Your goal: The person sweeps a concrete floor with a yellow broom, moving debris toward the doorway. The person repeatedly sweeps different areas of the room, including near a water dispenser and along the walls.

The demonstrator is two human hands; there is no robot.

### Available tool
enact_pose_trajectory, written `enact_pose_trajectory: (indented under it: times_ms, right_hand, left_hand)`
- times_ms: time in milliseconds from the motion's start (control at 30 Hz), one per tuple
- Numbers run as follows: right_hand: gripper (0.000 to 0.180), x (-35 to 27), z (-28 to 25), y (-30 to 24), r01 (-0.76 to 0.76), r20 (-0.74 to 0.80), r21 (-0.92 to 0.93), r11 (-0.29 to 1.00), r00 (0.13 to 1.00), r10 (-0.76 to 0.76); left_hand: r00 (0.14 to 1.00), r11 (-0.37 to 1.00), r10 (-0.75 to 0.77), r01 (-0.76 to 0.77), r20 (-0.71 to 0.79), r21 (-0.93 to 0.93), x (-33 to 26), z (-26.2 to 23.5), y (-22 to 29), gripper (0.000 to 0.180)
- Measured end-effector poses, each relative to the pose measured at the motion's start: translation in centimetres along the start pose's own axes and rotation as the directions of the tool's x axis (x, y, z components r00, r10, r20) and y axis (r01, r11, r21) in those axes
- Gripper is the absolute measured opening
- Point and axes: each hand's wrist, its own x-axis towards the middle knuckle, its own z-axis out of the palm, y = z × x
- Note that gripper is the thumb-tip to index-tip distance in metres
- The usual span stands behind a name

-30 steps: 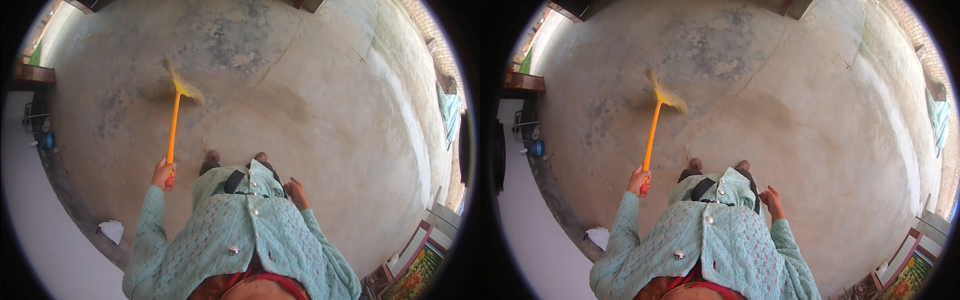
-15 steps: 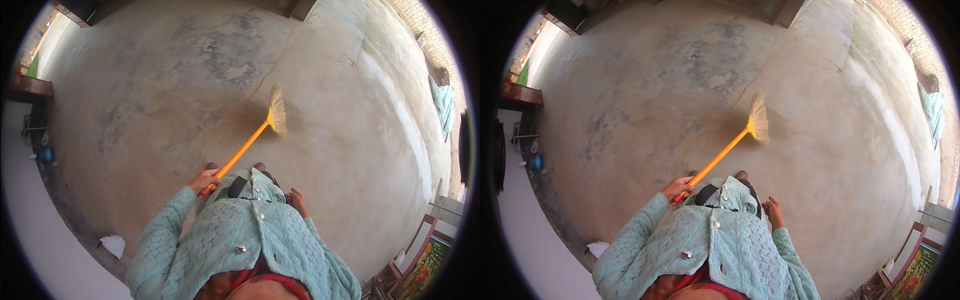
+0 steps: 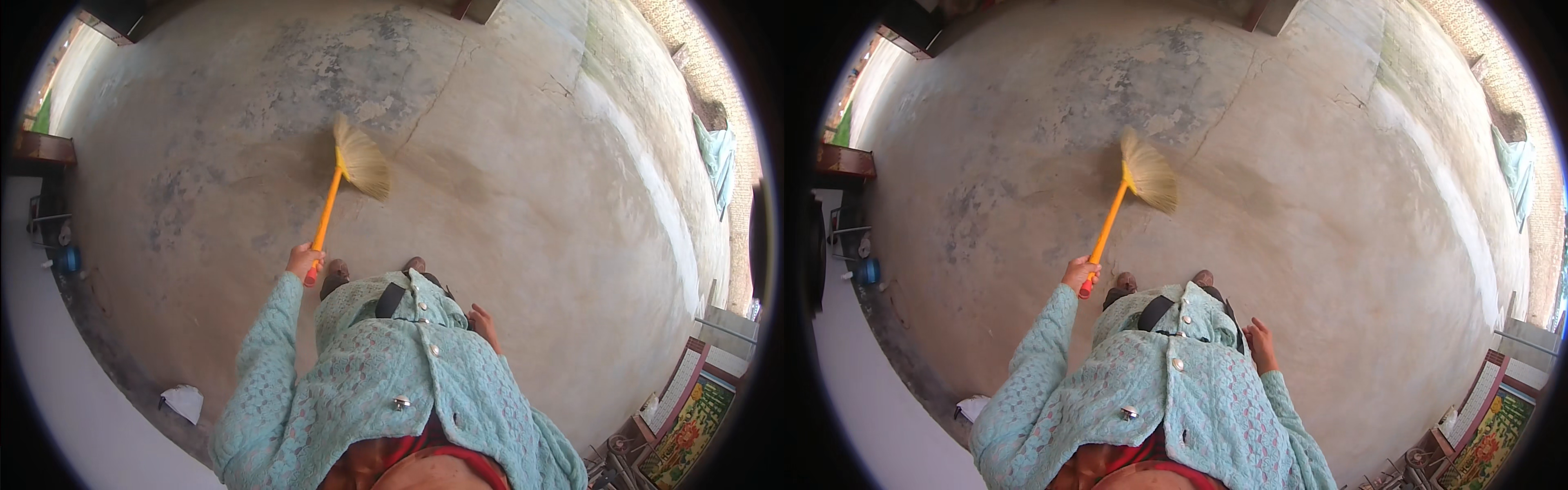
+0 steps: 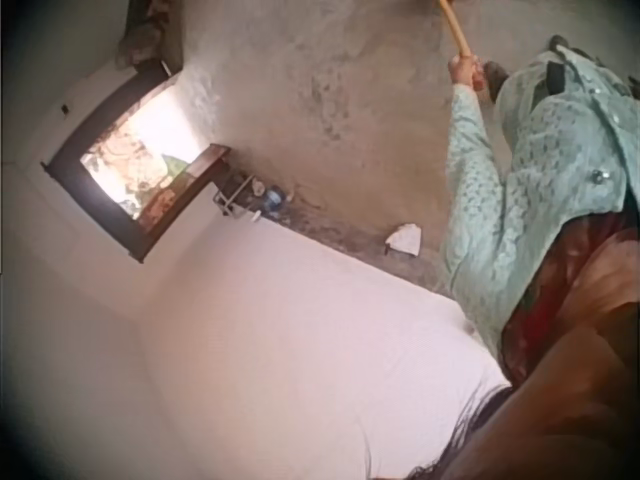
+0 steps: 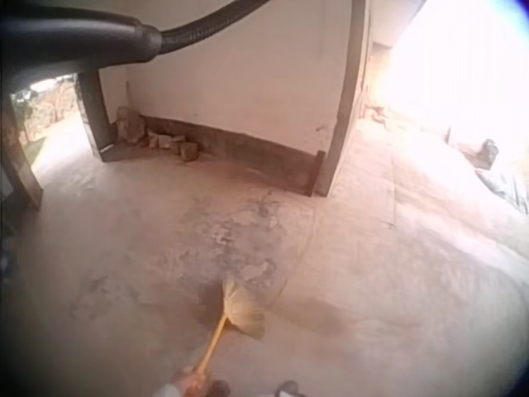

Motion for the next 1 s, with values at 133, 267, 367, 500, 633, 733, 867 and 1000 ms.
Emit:
enact_pose_trajectory:
  times_ms: [133,267,367,500,633,733,867,1000]
  right_hand:
    - [0.051,0.3,0.2,0.1,0.02,0.015,-0.023,1.0,1.0,-0.02]
    - [0.052,-0.1,0.3,0.4,0.02,0.008,0.007,1.0,1.0,-0.02]
    - [0.052,-0.2,0.6,0.8,0.013,-0.002,0.049,0.999,1.0,-0.013]
    - [0.051,-0.9,1.5,-0.3,-0.017,-0.027,-0.026,1.0,1.0,0.016]
    - [0.051,-0.8,0.9,1.5,-0.037,-0.046,-0.01,0.999,0.998,0.037]
    - [0.052,-1.3,0.3,2.5,-0.053,-0.066,0.072,0.996,0.996,0.057]
    - [0.052,-2.1,-0.8,3.4,-0.093,-0.096,0.108,0.99,0.99,0.103]
    - [0.055,-3.3,-2.2,5.5,-0.143,-0.115,0.175,0.974,0.98,0.165]
  left_hand:
    - [0.977,0.99,0.138,-0.129,-0.163,0.061,-0.1,-1.6,0.2,0.014]
    - [0.987,0.992,0.127,-0.125,-0.101,0.024,-4.6,-1.4,3.5,0.027]
    - [0.989,0.987,0.141,-0.138,-0.033,0.076,-9.1,-0.6,5.0,0.041]
    - [0.985,0.998,0.062,-0.062,0.159,-0.005,-11.2,2.4,5.7,0.055]
    - [0.93,0.998,-0.033,0.051,0.367,-0.039,-10.8,7.6,6.2,0.058]
    - [0.845,0.991,-0.097,0.132,0.525,-0.029,-7.3,11.1,5.2,0.057]
    - [0.75,0.978,-0.183,0.206,0.636,0.038,-2.4,17.7,3.9,0.042]
    - [0.747,0.973,-0.231,0.166,0.624,0.162,0.7,23.6,1.7,0.016]
